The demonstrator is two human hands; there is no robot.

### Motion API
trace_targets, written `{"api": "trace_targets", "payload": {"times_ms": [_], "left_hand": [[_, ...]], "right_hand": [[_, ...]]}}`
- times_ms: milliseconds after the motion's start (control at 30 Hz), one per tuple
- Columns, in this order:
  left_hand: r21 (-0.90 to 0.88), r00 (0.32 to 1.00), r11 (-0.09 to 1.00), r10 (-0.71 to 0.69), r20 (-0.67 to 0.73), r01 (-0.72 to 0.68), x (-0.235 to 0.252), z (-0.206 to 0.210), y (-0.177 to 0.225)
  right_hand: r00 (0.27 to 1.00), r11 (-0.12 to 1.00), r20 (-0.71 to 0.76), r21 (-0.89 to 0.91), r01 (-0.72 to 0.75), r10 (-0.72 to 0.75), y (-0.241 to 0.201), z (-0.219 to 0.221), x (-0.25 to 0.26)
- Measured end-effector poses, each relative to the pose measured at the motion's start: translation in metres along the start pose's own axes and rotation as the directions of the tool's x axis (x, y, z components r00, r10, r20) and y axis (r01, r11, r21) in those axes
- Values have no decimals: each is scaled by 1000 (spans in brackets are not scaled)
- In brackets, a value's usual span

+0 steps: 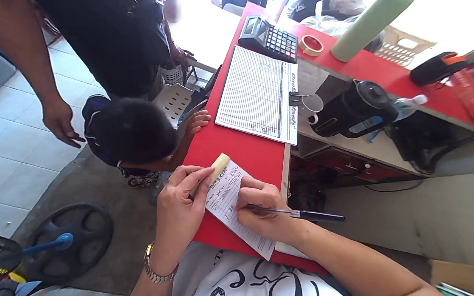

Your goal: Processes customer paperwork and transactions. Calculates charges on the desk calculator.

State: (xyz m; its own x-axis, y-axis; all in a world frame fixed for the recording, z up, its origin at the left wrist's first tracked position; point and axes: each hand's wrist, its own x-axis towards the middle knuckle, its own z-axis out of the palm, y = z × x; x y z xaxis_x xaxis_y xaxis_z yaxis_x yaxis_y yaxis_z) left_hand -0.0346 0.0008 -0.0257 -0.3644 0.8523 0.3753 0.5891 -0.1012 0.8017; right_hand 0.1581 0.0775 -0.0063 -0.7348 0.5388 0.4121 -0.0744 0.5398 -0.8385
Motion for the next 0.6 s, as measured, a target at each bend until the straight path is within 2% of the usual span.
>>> {"api": "trace_targets", "payload": {"times_ms": [167,367,600], "left_hand": [[-5,1000,1000,-3,1,3,0,0,-1],[-13,1000,1000,1,2,-1,-1,1,0],[-12,1000,1000,-2,-5,2,-1,1,0]], "right_hand": [[999,1000,-22,-6,-28,28,-1,1,-1],[1000,999,-22,-46,6,-7,-1,0,-3],[997,998,-63,-39,-41,38,-1,1,-2]]}}
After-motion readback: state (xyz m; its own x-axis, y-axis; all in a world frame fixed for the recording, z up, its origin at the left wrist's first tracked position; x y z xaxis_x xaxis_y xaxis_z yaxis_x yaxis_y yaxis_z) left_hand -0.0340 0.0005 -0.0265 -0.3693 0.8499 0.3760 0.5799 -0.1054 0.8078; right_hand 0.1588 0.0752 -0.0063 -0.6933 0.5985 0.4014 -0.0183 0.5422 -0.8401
